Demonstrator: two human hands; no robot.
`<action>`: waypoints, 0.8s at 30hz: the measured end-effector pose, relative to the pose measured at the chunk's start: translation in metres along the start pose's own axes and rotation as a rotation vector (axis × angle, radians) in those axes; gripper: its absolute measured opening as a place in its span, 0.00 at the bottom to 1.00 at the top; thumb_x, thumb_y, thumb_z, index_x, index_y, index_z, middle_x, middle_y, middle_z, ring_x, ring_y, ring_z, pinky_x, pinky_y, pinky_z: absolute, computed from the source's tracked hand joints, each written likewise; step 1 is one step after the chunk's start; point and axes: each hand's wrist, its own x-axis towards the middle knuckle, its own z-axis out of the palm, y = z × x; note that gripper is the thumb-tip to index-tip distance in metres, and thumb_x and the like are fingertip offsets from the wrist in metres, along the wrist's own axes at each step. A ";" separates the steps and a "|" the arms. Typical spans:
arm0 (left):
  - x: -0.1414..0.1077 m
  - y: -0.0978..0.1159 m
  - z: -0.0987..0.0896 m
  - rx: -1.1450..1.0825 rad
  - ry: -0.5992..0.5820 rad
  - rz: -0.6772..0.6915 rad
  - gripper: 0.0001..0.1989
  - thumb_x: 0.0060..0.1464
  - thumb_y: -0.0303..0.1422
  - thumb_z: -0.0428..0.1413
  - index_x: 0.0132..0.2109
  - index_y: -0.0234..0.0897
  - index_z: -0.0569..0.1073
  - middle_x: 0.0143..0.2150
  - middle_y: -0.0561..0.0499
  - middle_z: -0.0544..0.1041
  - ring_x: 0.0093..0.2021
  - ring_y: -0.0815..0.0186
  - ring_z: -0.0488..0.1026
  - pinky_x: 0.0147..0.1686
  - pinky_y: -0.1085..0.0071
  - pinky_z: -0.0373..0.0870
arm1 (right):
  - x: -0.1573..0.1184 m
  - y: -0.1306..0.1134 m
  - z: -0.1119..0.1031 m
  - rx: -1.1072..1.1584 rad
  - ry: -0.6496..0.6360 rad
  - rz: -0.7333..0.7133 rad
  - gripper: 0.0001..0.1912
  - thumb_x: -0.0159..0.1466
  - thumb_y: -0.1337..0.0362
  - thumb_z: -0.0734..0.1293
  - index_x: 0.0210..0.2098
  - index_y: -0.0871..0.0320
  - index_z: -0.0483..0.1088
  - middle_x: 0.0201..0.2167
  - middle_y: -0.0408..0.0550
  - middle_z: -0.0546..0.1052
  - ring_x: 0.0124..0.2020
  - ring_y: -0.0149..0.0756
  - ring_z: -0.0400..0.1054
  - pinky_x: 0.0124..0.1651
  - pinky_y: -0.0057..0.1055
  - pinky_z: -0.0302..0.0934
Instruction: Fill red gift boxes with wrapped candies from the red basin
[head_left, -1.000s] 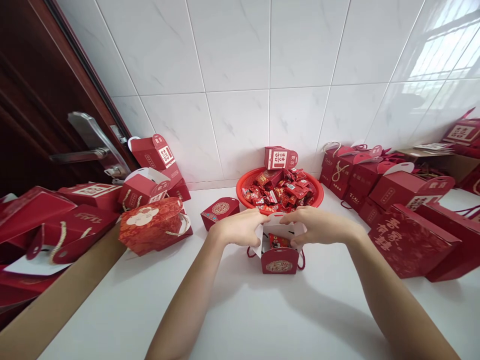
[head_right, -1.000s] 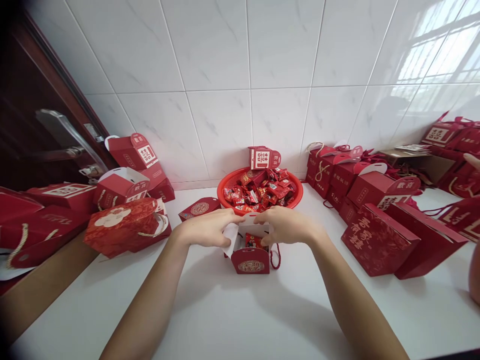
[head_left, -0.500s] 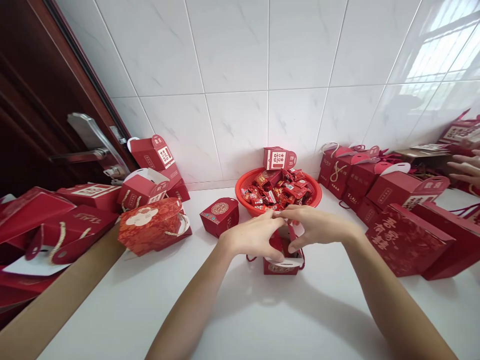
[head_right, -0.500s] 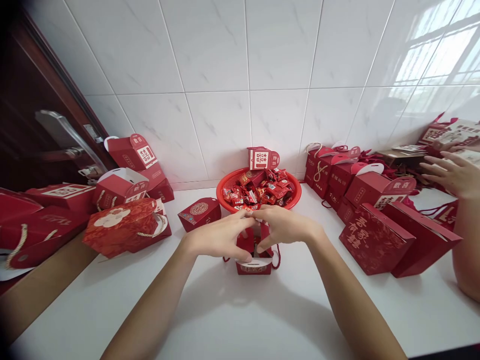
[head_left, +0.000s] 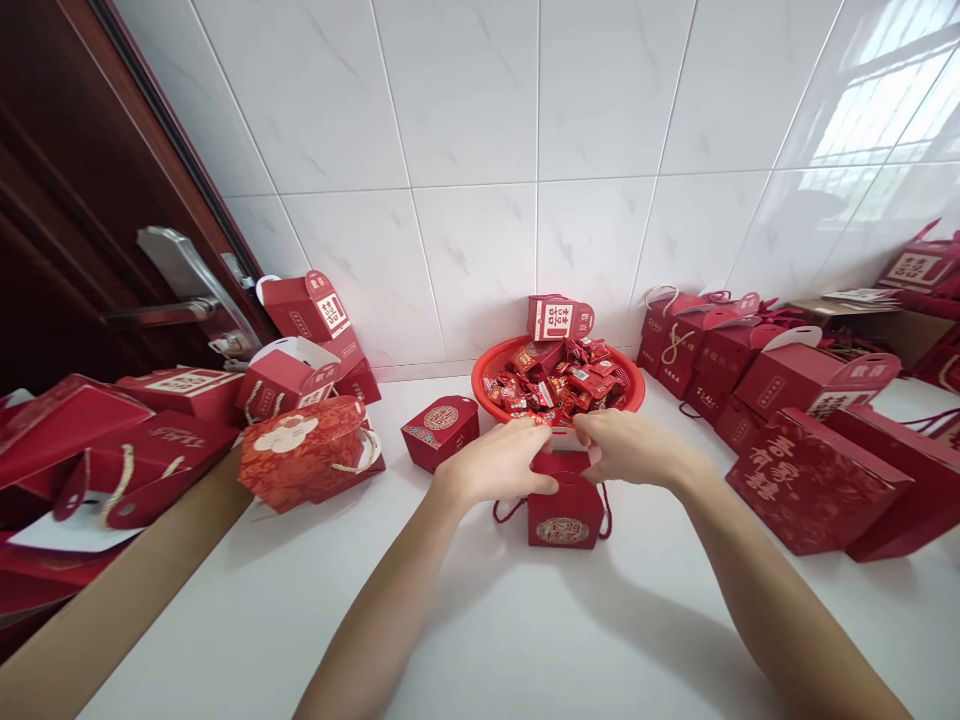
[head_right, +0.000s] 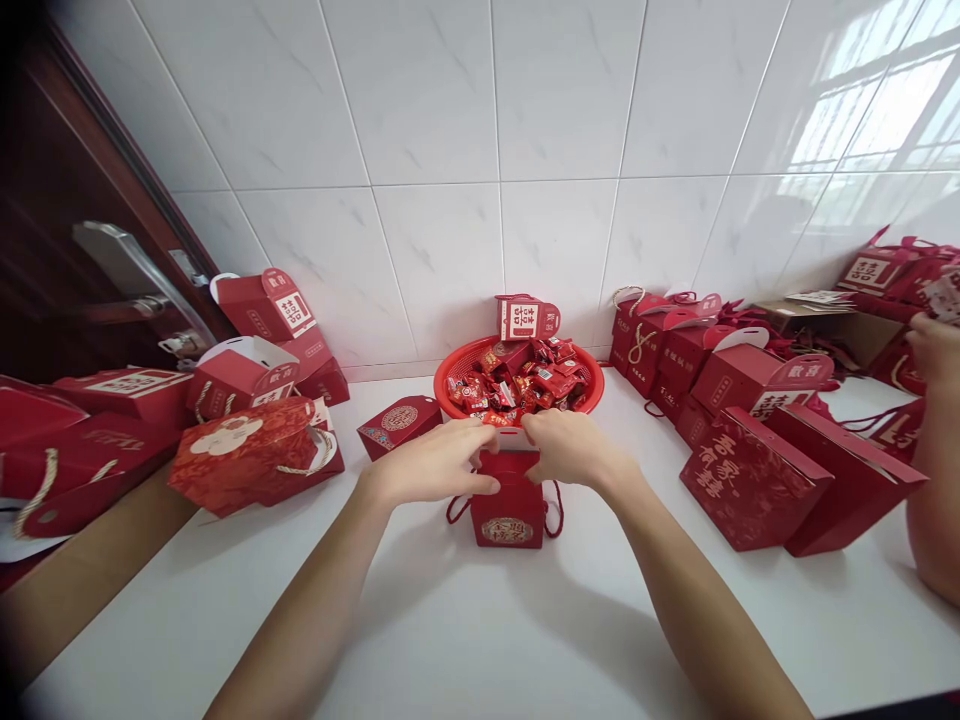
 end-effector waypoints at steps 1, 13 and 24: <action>0.001 0.001 0.002 0.011 0.025 -0.021 0.14 0.52 0.39 0.59 0.44 0.39 0.69 0.48 0.45 0.74 0.48 0.53 0.72 0.36 0.66 0.66 | 0.000 -0.001 0.000 -0.016 0.017 0.018 0.12 0.58 0.64 0.71 0.38 0.56 0.64 0.38 0.49 0.76 0.38 0.43 0.70 0.30 0.31 0.50; 0.006 0.000 0.011 0.066 0.013 -0.074 0.16 0.51 0.39 0.58 0.47 0.42 0.76 0.47 0.43 0.75 0.47 0.47 0.75 0.39 0.62 0.68 | -0.004 0.005 -0.002 0.193 -0.105 -0.183 0.09 0.59 0.63 0.70 0.30 0.55 0.65 0.31 0.44 0.74 0.30 0.35 0.66 0.28 0.30 0.50; 0.014 -0.033 0.021 -0.316 -0.099 0.001 0.23 0.53 0.48 0.59 0.53 0.43 0.70 0.39 0.52 0.75 0.39 0.60 0.72 0.35 0.71 0.65 | 0.013 0.050 0.025 0.421 -0.252 -0.208 0.21 0.58 0.45 0.69 0.26 0.58 0.69 0.28 0.45 0.75 0.31 0.35 0.66 0.32 0.30 0.57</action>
